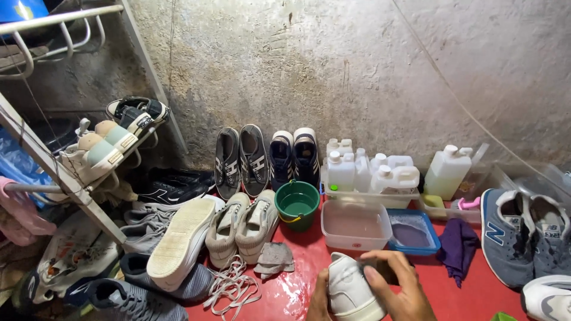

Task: The person cleans a white sneaker on a red workbench. They wipe the shoe with a green cloth, then scrub it with a brush, and finally wipe it again with the cloth. The shoe is handled one at a time and rotated to access different surfaces.

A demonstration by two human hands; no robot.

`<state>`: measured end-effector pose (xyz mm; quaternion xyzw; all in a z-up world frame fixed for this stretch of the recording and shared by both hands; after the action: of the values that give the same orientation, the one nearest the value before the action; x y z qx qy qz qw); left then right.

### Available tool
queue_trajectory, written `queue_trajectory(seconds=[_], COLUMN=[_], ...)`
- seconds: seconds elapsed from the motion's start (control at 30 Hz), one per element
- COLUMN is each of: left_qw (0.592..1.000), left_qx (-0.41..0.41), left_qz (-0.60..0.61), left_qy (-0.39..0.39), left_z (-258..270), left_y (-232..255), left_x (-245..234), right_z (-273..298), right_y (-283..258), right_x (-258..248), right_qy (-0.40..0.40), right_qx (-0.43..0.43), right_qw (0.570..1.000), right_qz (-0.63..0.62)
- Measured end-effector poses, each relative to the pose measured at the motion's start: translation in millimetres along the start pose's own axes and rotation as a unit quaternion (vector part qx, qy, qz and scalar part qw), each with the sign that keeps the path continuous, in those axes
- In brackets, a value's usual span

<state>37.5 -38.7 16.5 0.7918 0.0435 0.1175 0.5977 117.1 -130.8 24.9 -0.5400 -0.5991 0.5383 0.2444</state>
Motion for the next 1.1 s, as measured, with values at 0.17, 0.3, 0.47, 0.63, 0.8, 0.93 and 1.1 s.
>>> queue_trajectory(seconds=[0.17,0.3,0.47,0.63,0.8,0.93,1.1], left_qw=[0.949,0.749,0.718,0.549,0.694,0.651,0.622], left_qx=[0.056,0.007,-0.099,-0.515,-0.138,-0.123,-0.144], left_qz=[0.0,0.126,0.214,0.213,0.137,0.152,0.15], left_qy=[-0.309,-0.651,-0.655,-0.623,-0.693,-0.734,-0.755], left_z=[-9.7,-35.9,-30.2,-53.2,-78.0,-76.9,-77.8], left_y=[-32.7,-42.9,-53.1,-62.2,-43.0,-25.7,-18.6], left_x=[-6.0,10.9,12.3,19.2,18.3,14.3,11.7], right_z=[-0.7,-6.5,-3.2,-8.6,16.5,37.9,55.7], right_y=[23.2,1.4,6.3,87.6,233.3,269.2,153.4], right_x=[-8.8,-7.4,-7.3,-38.3,-33.3,-32.4,-43.2], right_qy=[-0.064,-0.011,-0.09,0.118,0.084,0.177,0.206], right_qx=[-0.007,0.113,-0.214,-0.126,0.018,0.04,0.048], right_qw=[0.991,0.98,0.956,0.927,0.91,0.871,0.863], right_qz=[-0.121,0.162,0.179,0.334,0.406,0.457,0.458])
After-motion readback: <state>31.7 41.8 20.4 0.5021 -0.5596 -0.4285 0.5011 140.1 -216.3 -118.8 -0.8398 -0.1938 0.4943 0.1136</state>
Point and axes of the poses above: each hand's wrist, its own z-axis away from the middle knuckle, its own x-axis out of the palm, y = z × x, the point moved 2 cm from there along -z, towards the middle knuckle, and after that the axes turned 9 degrees about -x, right-handed, at the moved point
